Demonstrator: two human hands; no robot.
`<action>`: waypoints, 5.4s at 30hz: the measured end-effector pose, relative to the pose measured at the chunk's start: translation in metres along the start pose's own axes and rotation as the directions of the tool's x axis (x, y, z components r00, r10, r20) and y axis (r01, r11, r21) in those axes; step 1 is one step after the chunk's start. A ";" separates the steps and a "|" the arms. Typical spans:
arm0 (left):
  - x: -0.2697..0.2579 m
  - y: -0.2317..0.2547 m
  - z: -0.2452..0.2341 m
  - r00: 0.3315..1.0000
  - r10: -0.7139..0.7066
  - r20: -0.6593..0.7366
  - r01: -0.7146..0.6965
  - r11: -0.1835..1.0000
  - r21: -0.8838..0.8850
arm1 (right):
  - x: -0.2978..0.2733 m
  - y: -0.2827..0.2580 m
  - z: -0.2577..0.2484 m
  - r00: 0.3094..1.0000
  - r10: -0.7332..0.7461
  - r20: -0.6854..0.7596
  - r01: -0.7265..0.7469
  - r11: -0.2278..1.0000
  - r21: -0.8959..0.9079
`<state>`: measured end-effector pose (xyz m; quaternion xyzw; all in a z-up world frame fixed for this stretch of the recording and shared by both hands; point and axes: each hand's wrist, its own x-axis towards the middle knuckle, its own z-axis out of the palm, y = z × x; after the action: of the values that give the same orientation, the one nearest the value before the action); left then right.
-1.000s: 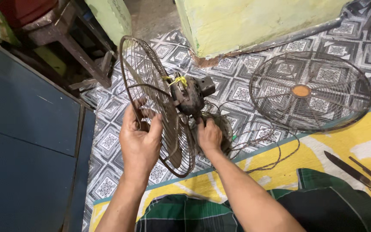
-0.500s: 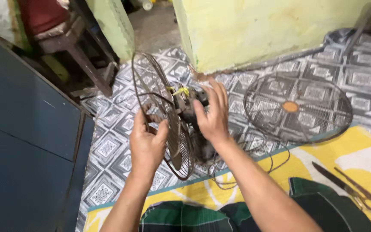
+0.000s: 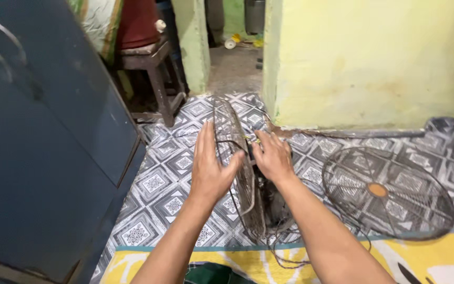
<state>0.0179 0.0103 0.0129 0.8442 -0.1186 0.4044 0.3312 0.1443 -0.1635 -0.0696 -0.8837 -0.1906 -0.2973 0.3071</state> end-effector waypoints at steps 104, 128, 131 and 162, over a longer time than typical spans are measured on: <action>-0.167 0.004 0.276 0.613 -0.732 0.297 0.770 0.638 -0.015 | 0.014 0.035 -0.092 0.931 -0.293 0.216 0.300 0.954 0.000; -0.089 -0.105 0.129 0.839 -0.543 0.041 0.543 0.830 -0.129 | 0.022 -0.011 -0.040 0.913 -0.408 0.029 0.405 0.892 -0.200; -0.044 -0.071 0.102 0.940 -0.341 -0.017 0.317 0.890 -0.327 | 0.027 -0.014 -0.042 0.923 -0.381 0.047 0.383 0.906 -0.182; 0.141 -0.040 0.105 0.955 0.270 0.123 -0.280 0.957 0.074 | 0.054 0.027 -0.109 0.900 -0.382 -0.211 0.302 0.894 -0.331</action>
<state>0.1906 -0.0184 0.0538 0.8549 -0.2348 0.4038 0.2257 0.1545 -0.2469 0.0224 -0.8220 -0.2550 -0.4896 0.1396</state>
